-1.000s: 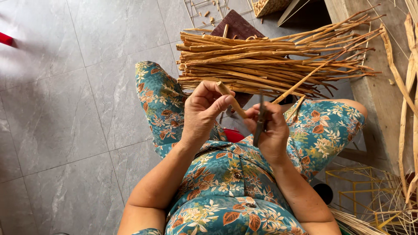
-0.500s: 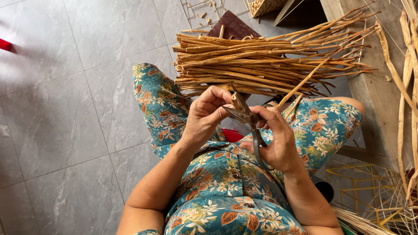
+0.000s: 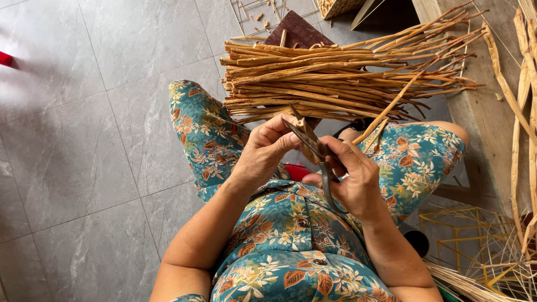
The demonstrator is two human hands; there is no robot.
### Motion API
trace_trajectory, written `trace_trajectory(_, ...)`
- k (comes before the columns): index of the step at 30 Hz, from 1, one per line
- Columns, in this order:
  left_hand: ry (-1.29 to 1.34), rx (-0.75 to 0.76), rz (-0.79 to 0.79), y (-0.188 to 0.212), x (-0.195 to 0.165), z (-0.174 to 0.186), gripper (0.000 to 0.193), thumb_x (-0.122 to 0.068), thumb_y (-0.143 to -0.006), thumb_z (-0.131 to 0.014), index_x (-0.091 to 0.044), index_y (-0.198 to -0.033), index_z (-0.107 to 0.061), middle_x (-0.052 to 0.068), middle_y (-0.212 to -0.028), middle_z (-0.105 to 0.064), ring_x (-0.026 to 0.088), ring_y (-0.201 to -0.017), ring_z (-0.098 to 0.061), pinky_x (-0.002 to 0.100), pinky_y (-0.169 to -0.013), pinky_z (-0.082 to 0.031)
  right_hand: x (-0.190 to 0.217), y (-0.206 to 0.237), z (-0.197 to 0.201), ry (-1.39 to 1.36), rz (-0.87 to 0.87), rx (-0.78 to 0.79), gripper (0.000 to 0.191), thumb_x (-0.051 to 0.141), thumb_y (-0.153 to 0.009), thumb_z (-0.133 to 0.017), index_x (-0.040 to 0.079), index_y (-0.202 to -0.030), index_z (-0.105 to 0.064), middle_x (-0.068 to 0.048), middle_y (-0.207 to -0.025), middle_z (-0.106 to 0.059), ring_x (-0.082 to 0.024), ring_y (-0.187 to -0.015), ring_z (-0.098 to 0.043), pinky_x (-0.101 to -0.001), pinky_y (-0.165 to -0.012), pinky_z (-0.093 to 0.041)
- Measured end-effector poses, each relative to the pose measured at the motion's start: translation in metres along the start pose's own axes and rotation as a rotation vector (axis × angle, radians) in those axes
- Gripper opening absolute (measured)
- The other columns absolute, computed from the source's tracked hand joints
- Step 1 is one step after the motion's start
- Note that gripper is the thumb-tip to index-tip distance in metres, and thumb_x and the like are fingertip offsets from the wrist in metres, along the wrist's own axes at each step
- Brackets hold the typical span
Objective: The person sits on the floor with a large bundle of thin bamboo sticks resting across their lap. They take one stick at a time, hold it with one hand, and use scissors to trim and peel off small protruding pieces and rough edges along the stick, then place the trimmed stick back onto the bundle and pick up the next one.
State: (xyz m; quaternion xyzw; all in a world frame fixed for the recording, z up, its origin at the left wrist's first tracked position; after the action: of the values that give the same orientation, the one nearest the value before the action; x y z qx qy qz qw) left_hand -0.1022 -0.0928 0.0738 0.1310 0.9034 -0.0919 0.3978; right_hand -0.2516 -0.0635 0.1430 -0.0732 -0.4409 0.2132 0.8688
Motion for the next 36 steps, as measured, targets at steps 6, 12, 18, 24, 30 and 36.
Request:
trace_trajectory(6,-0.037,-0.044,0.030,-0.002,-0.001,-0.002,0.015,-0.016,-0.104,-0.069,-0.004,-0.113,-0.064,0.005,-0.104,-0.067,0.014,-0.097,-0.065,0.032,-0.093,-0.054,-0.019,0.011,-0.008,-0.141,0.046,-0.052,0.064,0.026,-0.081,-0.089,0.006,-0.135,-0.062,-0.006,-0.101,-0.074,-0.009,-0.084,-0.070,-0.0251,-0.070,-0.058)
trace_trajectory(12,0.103,-0.004,-0.080,0.001,-0.031,-0.009,0.011,-0.013,-0.105,-0.061,-0.008,-0.114,-0.058,0.009,-0.117,-0.068,0.023,-0.117,-0.067,0.043,-0.107,-0.054,-0.068,0.015,-0.012,-0.389,-0.143,-0.147,0.045,0.023,-0.093,-0.079,0.011,-0.132,-0.060,-0.001,-0.096,-0.074,-0.008,-0.074,-0.064,-0.0199,-0.060,-0.049)
trace_trajectory(18,0.264,0.079,-0.214,0.017,-0.066,-0.001,0.010,-0.012,-0.109,-0.060,-0.010,-0.118,-0.054,0.007,-0.102,-0.064,0.022,-0.098,-0.066,0.046,-0.107,-0.055,-0.110,0.017,-0.035,-0.807,-0.389,-0.182,0.036,0.028,-0.098,-0.074,0.012,-0.127,-0.060,-0.008,-0.097,-0.068,-0.015,-0.081,-0.074,-0.0234,-0.061,-0.059)
trace_trajectory(24,0.365,0.117,0.022,0.028,-0.050,0.003,0.011,-0.009,-0.113,-0.061,0.000,-0.116,-0.055,0.011,-0.084,-0.063,0.011,-0.067,-0.061,0.028,-0.065,-0.055,-0.144,0.017,-0.019,-1.053,-0.430,-0.468,0.035,0.017,-0.098,-0.076,0.012,-0.128,-0.059,-0.013,-0.103,-0.073,-0.012,-0.077,-0.064,-0.0251,-0.069,-0.057)
trace_trajectory(30,-1.529,-0.343,-0.287,0.016,-0.067,0.032,0.038,-0.017,-0.099,-0.064,0.002,-0.132,-0.059,0.020,-0.110,-0.064,0.025,-0.086,-0.065,0.034,-0.070,-0.058,-0.132,0.016,-0.032,-0.706,-0.220,-0.262,0.032,0.010,-0.100,-0.073,0.013,-0.128,-0.057,-0.006,-0.095,-0.068,-0.014,-0.091,-0.072,-0.0254,-0.073,-0.060)
trace_trajectory(36,-1.019,-0.100,0.116,-0.039,0.008,0.058,0.030,-0.022,-0.109,-0.056,-0.005,-0.130,-0.070,0.008,-0.116,-0.077,0.018,-0.105,-0.075,0.031,-0.089,-0.062,-0.096,0.013,-0.080,-0.469,0.008,0.086,0.036,0.000,-0.096,-0.073,0.011,-0.127,-0.057,-0.006,-0.109,-0.076,-0.015,-0.102,-0.075,-0.0295,-0.091,-0.065)
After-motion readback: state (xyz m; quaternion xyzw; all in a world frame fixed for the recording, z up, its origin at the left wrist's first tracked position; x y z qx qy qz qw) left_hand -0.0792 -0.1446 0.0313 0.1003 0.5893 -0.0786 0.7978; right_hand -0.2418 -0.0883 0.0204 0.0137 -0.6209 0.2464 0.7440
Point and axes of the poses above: each hand's wrist, its own y-axis away from the middle knuckle, its own z-axis out of the back of the hand, x = y × z, the point moved 9 cm from there along -y, towards the middle knuckle
